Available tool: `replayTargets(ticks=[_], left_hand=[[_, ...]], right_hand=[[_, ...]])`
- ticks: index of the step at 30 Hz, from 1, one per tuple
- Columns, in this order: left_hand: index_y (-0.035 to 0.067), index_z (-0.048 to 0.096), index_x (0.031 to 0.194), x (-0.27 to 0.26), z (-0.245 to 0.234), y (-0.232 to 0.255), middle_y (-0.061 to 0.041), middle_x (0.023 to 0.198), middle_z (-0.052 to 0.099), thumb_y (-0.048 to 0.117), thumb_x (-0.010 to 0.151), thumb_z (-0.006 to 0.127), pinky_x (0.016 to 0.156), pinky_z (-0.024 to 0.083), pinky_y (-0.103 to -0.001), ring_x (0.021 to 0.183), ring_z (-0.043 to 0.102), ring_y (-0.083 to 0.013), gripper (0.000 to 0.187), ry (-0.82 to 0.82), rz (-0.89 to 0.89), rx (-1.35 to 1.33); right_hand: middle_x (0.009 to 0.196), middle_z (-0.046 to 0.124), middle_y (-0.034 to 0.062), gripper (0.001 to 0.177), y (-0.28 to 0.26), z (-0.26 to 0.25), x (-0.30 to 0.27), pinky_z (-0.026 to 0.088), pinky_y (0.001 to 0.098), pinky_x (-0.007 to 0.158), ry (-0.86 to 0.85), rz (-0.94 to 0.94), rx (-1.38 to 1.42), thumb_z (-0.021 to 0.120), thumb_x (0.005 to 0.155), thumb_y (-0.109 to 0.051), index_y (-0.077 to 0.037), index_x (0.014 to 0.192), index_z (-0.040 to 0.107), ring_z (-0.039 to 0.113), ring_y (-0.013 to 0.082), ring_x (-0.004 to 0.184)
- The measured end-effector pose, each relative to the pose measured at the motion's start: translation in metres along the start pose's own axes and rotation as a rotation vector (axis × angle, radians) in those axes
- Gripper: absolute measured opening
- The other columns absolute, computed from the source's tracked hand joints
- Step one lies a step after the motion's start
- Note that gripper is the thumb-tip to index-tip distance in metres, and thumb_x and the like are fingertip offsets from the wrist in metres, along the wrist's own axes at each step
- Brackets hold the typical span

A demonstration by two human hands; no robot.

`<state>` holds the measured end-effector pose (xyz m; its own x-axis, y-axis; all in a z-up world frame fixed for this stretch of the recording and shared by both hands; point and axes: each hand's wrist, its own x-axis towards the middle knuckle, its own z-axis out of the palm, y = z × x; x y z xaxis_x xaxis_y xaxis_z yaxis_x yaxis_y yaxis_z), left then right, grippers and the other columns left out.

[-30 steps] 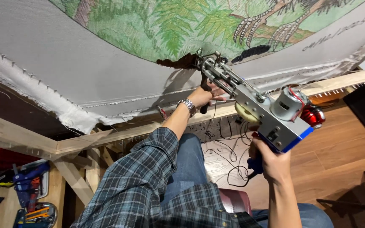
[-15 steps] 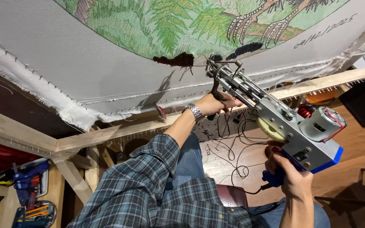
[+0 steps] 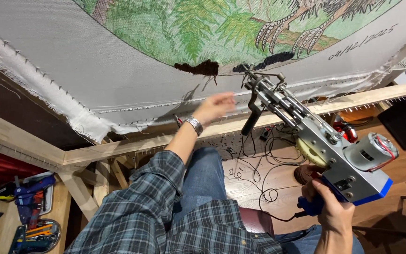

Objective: Using a tufting gun to fill in a design with yarn on a canvas stretched over a wooden frame.

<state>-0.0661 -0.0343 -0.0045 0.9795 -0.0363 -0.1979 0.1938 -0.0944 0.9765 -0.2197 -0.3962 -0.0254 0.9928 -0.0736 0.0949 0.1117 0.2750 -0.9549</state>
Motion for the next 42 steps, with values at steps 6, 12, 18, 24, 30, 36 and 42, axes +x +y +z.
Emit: replayTargets(ticks=[6, 12, 18, 24, 30, 36, 42], left_hand=[[0.01, 0.079, 0.106, 0.009, -0.01, 0.027, -0.001, 0.095, 0.079, 0.05, 0.083, 0.076, 0.071, 0.062, -0.016, 0.082, 0.072, -0.0061, 0.047, 0.528, -0.094, -0.35], [0.009, 0.079, 0.112, 0.051, -0.007, -0.013, -0.003, 0.089, 0.078, 0.021, 0.098, 0.076, 0.06, 0.056, -0.014, 0.072, 0.067, -0.0071, 0.019, 0.535, 0.027, -0.352], [0.018, 0.082, 0.103, 0.019, -0.005, -0.049, 0.0, 0.111, 0.083, 0.025, 0.088, 0.081, 0.101, 0.062, -0.039, 0.106, 0.076, -0.0175, 0.017, 0.45, 0.045, 0.129], [0.015, 0.079, 0.105, 0.003, -0.025, -0.025, -0.001, 0.095, 0.079, 0.032, 0.093, 0.078, 0.058, 0.054, -0.02, 0.065, 0.061, -0.0077, 0.02, 0.56, 0.126, 0.071], [0.009, 0.082, 0.088, 0.012, -0.029, 0.018, -0.001, 0.074, 0.075, 0.029, 0.09, 0.082, 0.062, 0.056, -0.017, 0.065, 0.065, -0.0066, 0.021, 0.644, 0.08, -0.335], [0.017, 0.08, 0.074, 0.026, -0.026, -0.006, 0.006, 0.072, 0.074, 0.019, 0.088, 0.079, 0.07, 0.055, -0.026, 0.072, 0.065, -0.0078, 0.014, 0.728, 0.247, -0.138], [0.016, 0.084, 0.092, 0.009, -0.022, -0.011, 0.001, 0.09, 0.083, 0.022, 0.089, 0.079, 0.074, 0.065, -0.03, 0.084, 0.075, -0.0124, 0.009, 0.661, 0.271, -0.02]], right_hand=[[0.065, 0.04, 0.0088, 0.027, -0.002, 0.001, 0.001, 0.033, 0.0338, 0.05, 0.012, -0.013, -0.009, 0.059, 0.095, -0.002, -0.005, 0.074, 0.042, 0.038, 0.0195, 0.054], [0.062, 0.04, 0.0103, 0.027, -0.008, 0.01, -0.005, 0.033, 0.0368, 0.049, 0.022, 0.003, -0.033, 0.059, 0.094, -0.004, -0.003, 0.074, 0.042, 0.038, 0.0216, 0.051], [0.064, 0.046, 0.0104, 0.013, 0.003, -0.001, -0.004, 0.04, 0.0337, 0.046, 0.048, -0.027, -0.024, 0.067, 0.091, -0.001, 0.001, 0.09, 0.053, 0.044, 0.021, 0.051], [0.078, 0.056, 0.0134, 0.024, -0.004, 0.011, -0.007, 0.046, 0.0338, 0.046, 0.041, 0.016, -0.037, 0.069, 0.088, -0.002, 0.001, 0.108, 0.056, 0.05, 0.0216, 0.057], [0.076, 0.053, 0.0114, 0.031, -0.009, 0.026, -0.009, 0.039, 0.0318, 0.045, -0.008, -0.009, 0.004, 0.067, 0.088, -0.003, 0.004, 0.116, 0.056, 0.045, 0.0194, 0.054], [0.069, 0.045, 0.0109, 0.014, -0.003, 0.018, -0.009, 0.035, 0.0337, 0.046, -0.044, -0.016, 0.028, 0.062, 0.091, 0.001, 0.0, 0.087, 0.049, 0.043, 0.0216, 0.052], [0.068, 0.048, 0.0113, 0.021, -0.008, 0.023, -0.012, 0.044, 0.0334, 0.046, 0.061, 0.019, -0.048, 0.068, 0.089, -0.002, 0.001, 0.104, 0.054, 0.046, 0.0212, 0.053]])
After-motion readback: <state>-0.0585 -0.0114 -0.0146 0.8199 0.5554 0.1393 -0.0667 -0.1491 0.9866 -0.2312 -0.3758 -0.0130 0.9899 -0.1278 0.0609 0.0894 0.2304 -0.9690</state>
